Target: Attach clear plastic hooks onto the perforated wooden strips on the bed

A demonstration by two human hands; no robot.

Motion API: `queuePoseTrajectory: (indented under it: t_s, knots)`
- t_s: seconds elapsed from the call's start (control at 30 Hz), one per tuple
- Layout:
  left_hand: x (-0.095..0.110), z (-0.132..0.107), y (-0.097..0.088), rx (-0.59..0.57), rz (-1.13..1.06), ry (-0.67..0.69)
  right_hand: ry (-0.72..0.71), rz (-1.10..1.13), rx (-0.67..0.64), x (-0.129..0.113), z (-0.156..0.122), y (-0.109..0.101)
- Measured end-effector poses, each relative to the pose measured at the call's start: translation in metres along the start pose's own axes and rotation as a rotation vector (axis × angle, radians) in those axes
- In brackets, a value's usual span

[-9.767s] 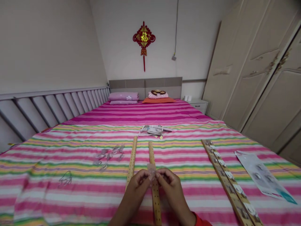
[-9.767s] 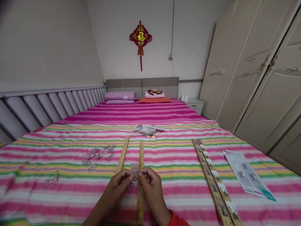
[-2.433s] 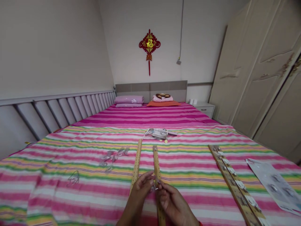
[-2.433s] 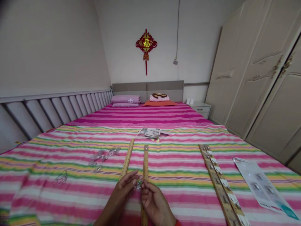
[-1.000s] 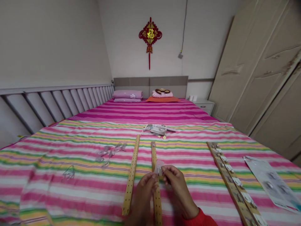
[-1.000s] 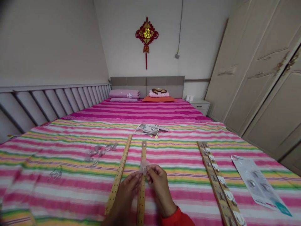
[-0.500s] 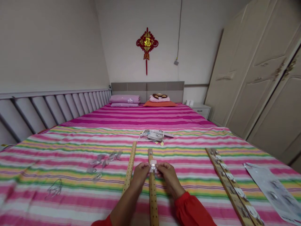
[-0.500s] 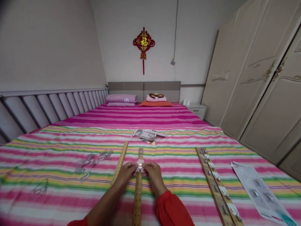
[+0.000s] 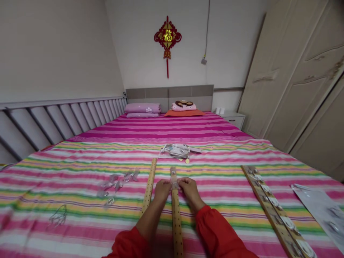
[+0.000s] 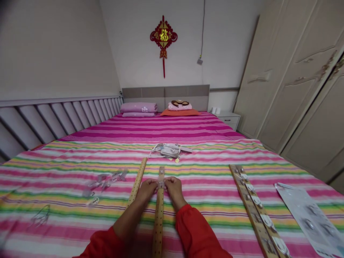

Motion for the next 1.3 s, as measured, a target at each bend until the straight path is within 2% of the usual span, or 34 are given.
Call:
queuePoseTrajectory:
  t_s: [0.37,0.83,1.3]
  knots:
    - [-0.015,0.02,0.001,0.064,0.038,-0.007,-0.002,-0.047,0.061,0.018,0.014,0.002]
    - [-0.019,0.016,0.004,0.06,0.031,-0.035,0.007,-0.065,0.089,0.023,0.014,0.0]
    - [-0.026,0.023,0.005,0.056,0.068,-0.012,-0.027,-0.079,0.119,0.021,0.013,0.001]
Point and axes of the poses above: each hand's wrist, its own z-axis towards the middle knuckle, its own y-axis out of the palm, x = y × z, the point moved 3 cm from there along z, towards the middle knuckle, and after that the axes turned 9 degrees about -z, right-handed, at the moved point
